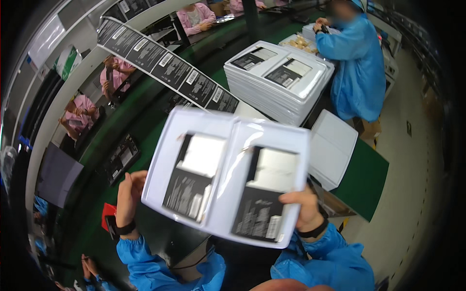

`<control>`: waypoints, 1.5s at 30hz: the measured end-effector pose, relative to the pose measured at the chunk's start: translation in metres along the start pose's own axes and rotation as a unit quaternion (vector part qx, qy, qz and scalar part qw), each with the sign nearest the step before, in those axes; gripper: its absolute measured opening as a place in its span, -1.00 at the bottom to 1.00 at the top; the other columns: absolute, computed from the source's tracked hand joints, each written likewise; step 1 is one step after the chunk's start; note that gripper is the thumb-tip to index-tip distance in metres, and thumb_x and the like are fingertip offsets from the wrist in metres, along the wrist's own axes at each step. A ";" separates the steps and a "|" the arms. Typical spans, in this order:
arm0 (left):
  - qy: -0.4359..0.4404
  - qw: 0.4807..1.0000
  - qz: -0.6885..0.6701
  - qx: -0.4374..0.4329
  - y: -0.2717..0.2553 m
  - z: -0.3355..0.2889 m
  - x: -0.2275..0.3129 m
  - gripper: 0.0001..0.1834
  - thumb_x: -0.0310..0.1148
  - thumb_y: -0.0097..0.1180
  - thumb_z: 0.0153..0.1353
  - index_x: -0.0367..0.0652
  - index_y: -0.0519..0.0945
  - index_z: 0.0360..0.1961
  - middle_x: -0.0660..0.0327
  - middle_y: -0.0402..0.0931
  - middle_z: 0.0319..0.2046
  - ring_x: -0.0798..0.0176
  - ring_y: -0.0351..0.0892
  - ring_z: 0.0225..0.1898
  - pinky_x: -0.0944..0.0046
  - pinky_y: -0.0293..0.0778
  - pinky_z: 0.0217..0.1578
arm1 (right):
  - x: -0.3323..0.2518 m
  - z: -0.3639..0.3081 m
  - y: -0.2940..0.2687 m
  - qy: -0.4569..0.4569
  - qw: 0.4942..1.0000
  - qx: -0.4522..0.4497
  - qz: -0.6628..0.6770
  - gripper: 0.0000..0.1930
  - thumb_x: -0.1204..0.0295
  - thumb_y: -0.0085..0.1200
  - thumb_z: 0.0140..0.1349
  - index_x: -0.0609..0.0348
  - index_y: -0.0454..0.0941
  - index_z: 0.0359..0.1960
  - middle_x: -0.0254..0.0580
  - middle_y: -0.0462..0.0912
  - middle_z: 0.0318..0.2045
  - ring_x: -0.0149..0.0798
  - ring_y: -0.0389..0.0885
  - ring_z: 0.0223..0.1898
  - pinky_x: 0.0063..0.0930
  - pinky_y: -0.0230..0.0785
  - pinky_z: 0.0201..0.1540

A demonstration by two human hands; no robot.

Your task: Assembling electronic components by applying labels to batteries and using a tool to secure parts in a chassis.

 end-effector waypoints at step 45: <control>0.071 0.944 0.292 0.138 0.045 0.019 -0.126 -0.91 -0.44 0.32 0.17 -0.23 0.69 -0.41 0.23 0.49 -0.60 0.28 0.42 -0.58 0.30 0.32 -0.52 | -0.269 0.176 -0.035 -0.457 0.786 0.162 -0.384 -0.68 0.49 -0.01 0.46 0.34 0.46 0.19 -0.01 0.56 0.08 -0.14 0.56 0.11 -0.27 0.45 0.16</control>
Point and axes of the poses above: each hand's wrist, its own z-axis towards the middle knuckle, its own y-axis out of the palm, x = y × z, the point moved 5 cm from there along z, towards the middle knuckle
